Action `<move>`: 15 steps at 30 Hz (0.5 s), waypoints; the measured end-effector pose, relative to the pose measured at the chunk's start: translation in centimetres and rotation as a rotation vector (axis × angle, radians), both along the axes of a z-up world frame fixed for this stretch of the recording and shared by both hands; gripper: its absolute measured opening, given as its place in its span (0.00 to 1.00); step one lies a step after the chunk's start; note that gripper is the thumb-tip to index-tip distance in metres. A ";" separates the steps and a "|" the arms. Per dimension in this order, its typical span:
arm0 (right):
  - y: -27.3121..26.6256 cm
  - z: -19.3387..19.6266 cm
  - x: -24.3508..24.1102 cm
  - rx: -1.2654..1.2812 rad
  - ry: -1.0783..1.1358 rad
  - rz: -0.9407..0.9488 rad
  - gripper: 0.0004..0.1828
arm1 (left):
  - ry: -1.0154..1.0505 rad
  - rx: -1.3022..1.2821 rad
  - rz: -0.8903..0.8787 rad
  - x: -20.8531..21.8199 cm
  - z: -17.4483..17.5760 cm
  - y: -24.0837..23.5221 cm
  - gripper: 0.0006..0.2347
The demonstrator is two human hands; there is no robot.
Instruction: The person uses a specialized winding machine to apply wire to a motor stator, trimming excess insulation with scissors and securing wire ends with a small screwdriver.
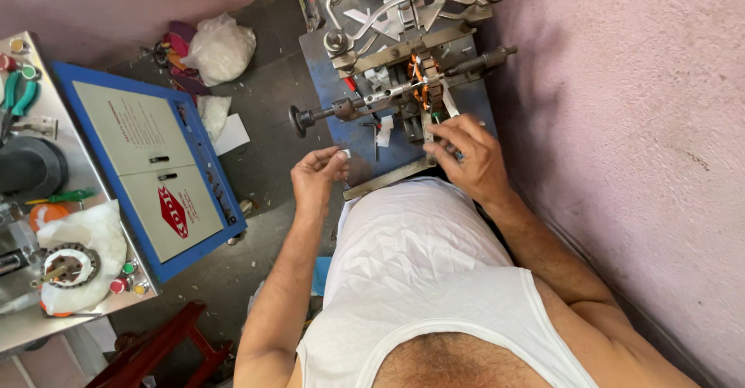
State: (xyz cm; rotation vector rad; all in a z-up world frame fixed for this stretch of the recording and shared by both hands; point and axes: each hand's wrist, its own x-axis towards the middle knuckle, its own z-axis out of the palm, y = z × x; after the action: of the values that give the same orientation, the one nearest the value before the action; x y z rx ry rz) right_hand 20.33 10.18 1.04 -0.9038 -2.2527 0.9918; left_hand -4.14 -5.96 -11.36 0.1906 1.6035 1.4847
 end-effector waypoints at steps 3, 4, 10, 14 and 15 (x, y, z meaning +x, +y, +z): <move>-0.7 1.4 -0.4 -0.109 0.117 0.126 0.20 | -0.036 0.099 -0.198 3.2 5.1 2.4 0.10; -0.8 1.7 -0.5 -0.093 0.142 0.159 0.20 | -0.051 0.143 -0.260 4.2 6.6 3.5 0.09; 1.1 1.8 1.0 -0.141 0.246 0.084 0.14 | -0.073 0.340 -0.395 7.2 11.0 8.2 0.09; 2.3 1.2 2.1 -0.213 0.241 -0.010 0.13 | -0.043 0.360 -0.445 7.9 11.4 9.7 0.11; 2.7 1.0 2.2 -0.184 0.250 0.001 0.13 | 0.010 0.351 -0.457 8.0 11.5 10.2 0.11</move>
State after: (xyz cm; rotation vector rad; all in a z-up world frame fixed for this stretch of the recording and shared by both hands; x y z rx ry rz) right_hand 22.52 12.92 2.06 -0.8032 -1.9788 1.2543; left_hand 3.86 4.27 0.16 0.7139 1.1901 1.3849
